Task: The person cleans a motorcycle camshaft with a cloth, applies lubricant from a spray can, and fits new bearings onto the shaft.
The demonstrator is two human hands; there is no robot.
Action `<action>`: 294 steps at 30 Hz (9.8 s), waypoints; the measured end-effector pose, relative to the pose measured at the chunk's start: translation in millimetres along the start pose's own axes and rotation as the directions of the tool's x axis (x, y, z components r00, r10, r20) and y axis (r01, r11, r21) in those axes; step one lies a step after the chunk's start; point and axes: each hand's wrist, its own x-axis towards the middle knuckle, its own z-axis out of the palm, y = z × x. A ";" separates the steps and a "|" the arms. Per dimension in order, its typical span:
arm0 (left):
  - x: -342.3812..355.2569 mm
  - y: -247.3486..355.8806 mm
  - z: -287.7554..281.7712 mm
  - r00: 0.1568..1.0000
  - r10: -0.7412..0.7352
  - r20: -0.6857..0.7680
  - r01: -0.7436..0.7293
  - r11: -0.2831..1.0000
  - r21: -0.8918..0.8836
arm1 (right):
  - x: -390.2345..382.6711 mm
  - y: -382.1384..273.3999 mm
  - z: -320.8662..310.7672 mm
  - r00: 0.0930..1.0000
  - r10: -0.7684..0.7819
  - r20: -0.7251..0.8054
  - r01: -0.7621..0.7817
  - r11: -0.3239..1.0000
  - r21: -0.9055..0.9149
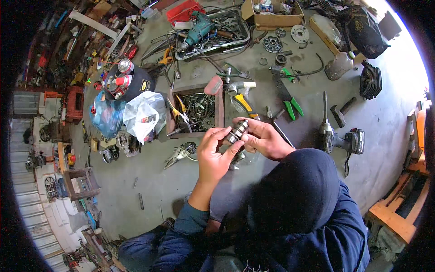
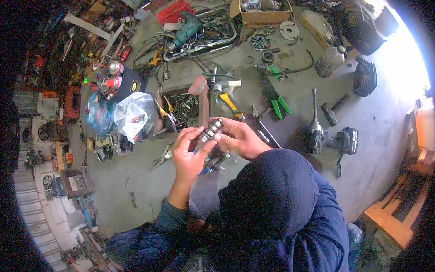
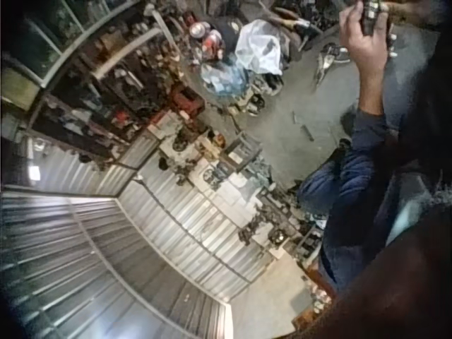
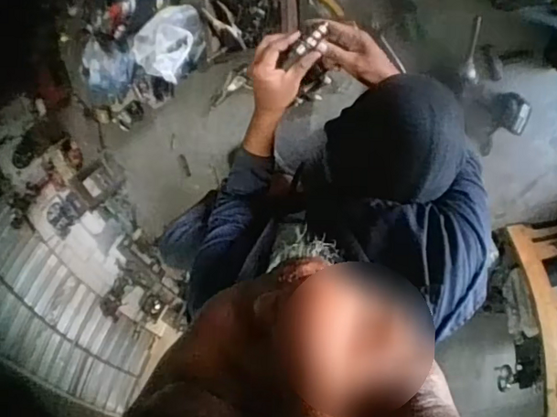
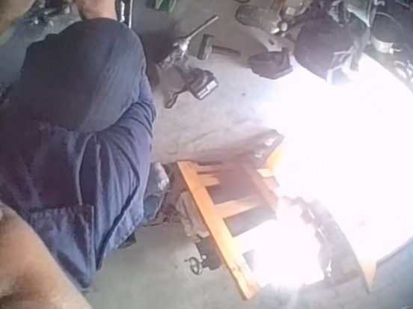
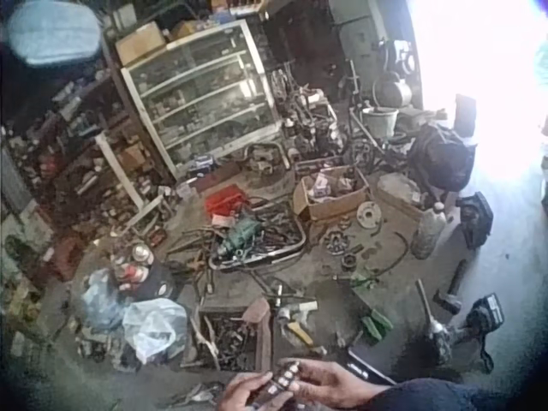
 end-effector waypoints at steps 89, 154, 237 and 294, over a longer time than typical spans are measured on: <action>50.8 -73.0 -296.1 0.699 -0.709 0.094 0.482 0.369 -0.795 | 81.1 -14.2 -135.9 0.939 0.332 -0.088 -0.043 -0.139 -0.989; 31.9 -67.2 -278.5 0.640 -0.753 0.152 0.630 0.401 -0.665 | 264.9 112.5 -38.2 0.992 0.051 0.112 0.115 -0.696 -0.709; 47.0 -85.2 -267.3 0.669 -0.731 0.134 0.551 0.367 -0.750 | 235.6 96.6 -41.7 0.828 0.422 0.370 0.509 -0.286 -0.812; 29.0 -7.8 -259.6 0.904 -0.427 -0.030 0.242 0.568 -0.787 | 171.5 -41.6 203.3 0.904 -0.310 0.293 0.420 0.768 -0.483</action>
